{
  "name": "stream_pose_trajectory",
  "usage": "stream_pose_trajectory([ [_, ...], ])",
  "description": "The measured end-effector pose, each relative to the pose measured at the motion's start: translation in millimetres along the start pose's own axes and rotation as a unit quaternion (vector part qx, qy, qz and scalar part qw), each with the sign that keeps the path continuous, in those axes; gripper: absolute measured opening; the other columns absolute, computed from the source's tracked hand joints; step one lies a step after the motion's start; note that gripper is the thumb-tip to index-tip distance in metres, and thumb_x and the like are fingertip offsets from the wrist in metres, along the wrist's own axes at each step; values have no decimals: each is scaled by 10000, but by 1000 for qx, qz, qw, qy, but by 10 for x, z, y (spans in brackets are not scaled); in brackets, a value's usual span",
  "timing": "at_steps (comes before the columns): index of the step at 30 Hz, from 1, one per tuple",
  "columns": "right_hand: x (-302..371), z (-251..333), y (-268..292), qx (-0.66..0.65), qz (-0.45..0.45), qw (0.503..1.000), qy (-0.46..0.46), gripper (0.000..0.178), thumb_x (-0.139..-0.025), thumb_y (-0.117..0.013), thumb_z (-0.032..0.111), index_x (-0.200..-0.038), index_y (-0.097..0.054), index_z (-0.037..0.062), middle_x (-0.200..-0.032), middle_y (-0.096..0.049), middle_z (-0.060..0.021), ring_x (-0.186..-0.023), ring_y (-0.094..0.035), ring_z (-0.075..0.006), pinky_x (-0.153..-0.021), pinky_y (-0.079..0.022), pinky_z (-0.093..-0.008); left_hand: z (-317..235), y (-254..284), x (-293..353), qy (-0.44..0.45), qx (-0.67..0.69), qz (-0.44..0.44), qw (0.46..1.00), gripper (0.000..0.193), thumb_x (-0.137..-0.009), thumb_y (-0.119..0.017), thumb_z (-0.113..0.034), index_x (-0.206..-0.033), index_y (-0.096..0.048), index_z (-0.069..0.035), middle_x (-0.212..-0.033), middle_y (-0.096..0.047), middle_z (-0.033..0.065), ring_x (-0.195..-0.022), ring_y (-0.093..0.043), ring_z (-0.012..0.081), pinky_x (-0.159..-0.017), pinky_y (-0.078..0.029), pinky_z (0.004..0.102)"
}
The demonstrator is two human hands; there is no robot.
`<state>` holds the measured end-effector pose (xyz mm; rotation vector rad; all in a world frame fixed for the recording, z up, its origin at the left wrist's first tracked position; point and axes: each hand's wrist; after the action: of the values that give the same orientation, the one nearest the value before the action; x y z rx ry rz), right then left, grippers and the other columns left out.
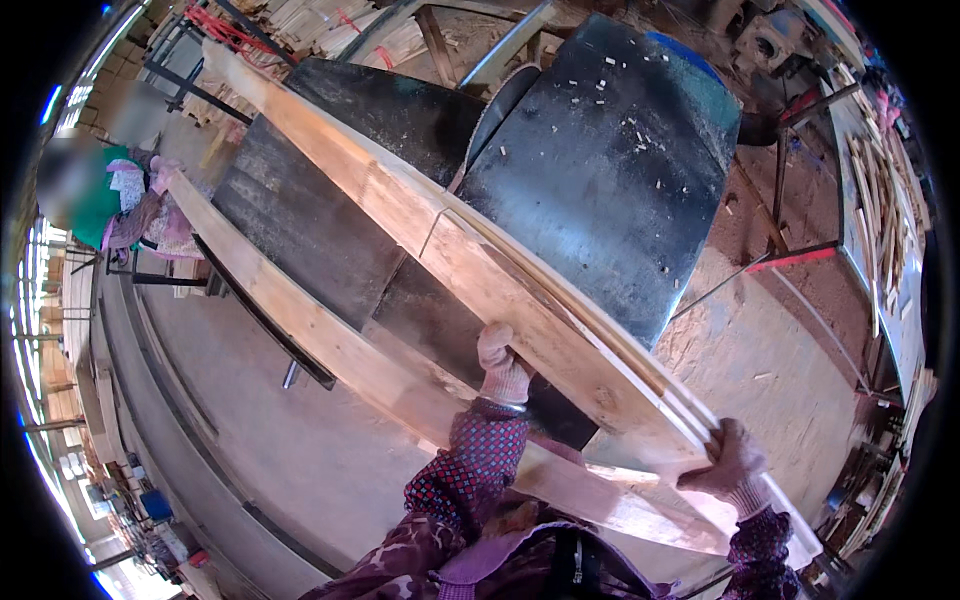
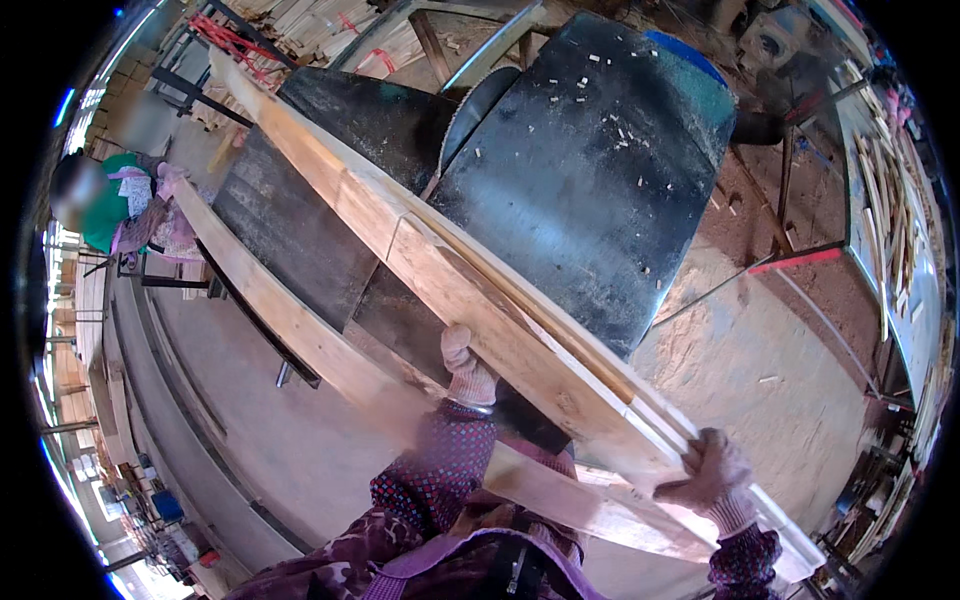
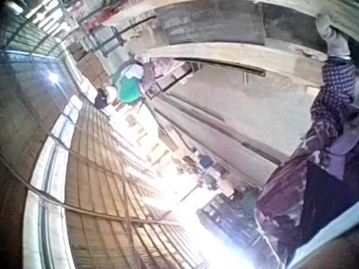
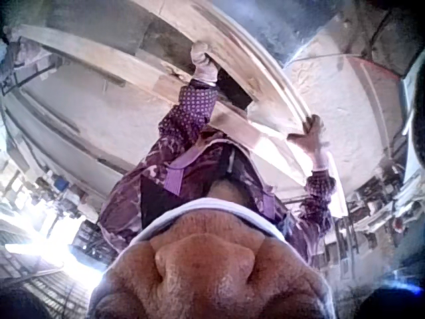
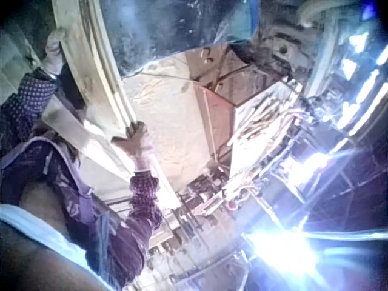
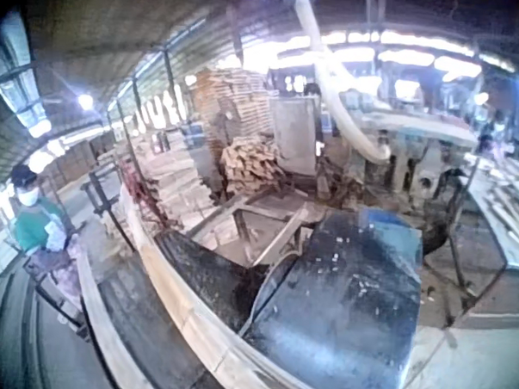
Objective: The person picks up wooden planks from a pile on the floor and stacks them on a metal rack. The person handles the planks one by one, lifting them and placing them into a growing stack.
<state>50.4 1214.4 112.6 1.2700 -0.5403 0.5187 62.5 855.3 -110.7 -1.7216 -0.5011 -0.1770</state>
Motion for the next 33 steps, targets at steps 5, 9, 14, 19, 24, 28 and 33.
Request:
stream_pose_trajectory([
  [5, 23, -12, 23, 141, -270, 946, 114, 850, -373, -900, 332, -1082, -503, 83, -949, -567, -103, -867, -576, -333, -770, -472, -454, -560, -654, -19, 173, -403, 15, 899, 440, -800, -738, -338, -1099, -664, -24, -1000, -695, 98, -953, -681, 204, -825, -571, 370],
  [9, -391, -293, -573, 221, -358, 899, 118, 699, -490, -843, 300, -1060, -499, 86, -961, -543, -108, -895, -554, -340, -771, -464, -471, -1293, -1361, 293, 130, -677, -94, 719, 400, -901, -682, -360, -1084, -669, -4, -906, -711, 67, -806, -689, 150, -715, -545, 282],
  [14, -630, -289, -835, 137, -297, 940, 96, 616, -529, -818, 324, -1023, -536, 90, -930, -556, -107, -875, -562, -338, -761, -463, -463, -2324, -1528, -344, -212, -918, 118, 313, 879, -812, -728, -413, -1510, -273, -134, -1467, -416, 174, -1408, -317, 280, -1137, -312, 415],
  [19, -539, -202, -826, 147, -313, 929, 133, 582, -586, -788, 336, -1036, -516, 85, -934, -548, -116, -859, -557, -335, -762, -461, -469, -2347, -1893, -1085, -184, -958, 190, -111, 1218, -593, -747, -694, -1524, -220, -111, -1569, -216, 144, -1457, -149, 347, -1193, -62, 501],
  [24, -497, -276, -896, 135, -305, 935, 120, 711, -529, -822, 355, -1092, -488, 79, -968, -544, -127, -886, -555, -348, -780, -461, -479, -2470, -1951, -1434, -143, -960, 204, -126, 1229, -584, -764, -665, -1535, -200, -130, -1565, -223, 142, -1457, -156, 342, -1192, -49, 514],
  [28, -482, 160, -702, 109, -214, 964, 115, 844, -527, -840, 493, -1157, -496, 49, -1025, -566, -148, -933, -569, -356, -818, -466, -470, -2568, -1701, -1433, -178, -965, 178, -76, 1221, -581, -768, -673, -1524, -230, -116, -1550, -253, 140, -1445, -184, 346, -1191, -67, 502],
  [33, -912, 1153, -462, 2, -154, 966, 206, 756, -764, -696, 587, -1218, -551, 0, -1134, -618, -185, -1036, -618, -361, -880, -498, -451, -2601, -1591, -1390, -202, -965, 148, -72, 1215, -585, -753, -687, -1518, -239, -103, -1545, -265, 141, -1443, -195, 343, -1195, -64, 487],
])
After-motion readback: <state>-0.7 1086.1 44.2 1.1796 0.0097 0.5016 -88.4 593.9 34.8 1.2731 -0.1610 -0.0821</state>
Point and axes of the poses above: each hand's wrist, its own x-axis away from the middle knuckle, its own y-axis out of the back of the hand, z = x × y
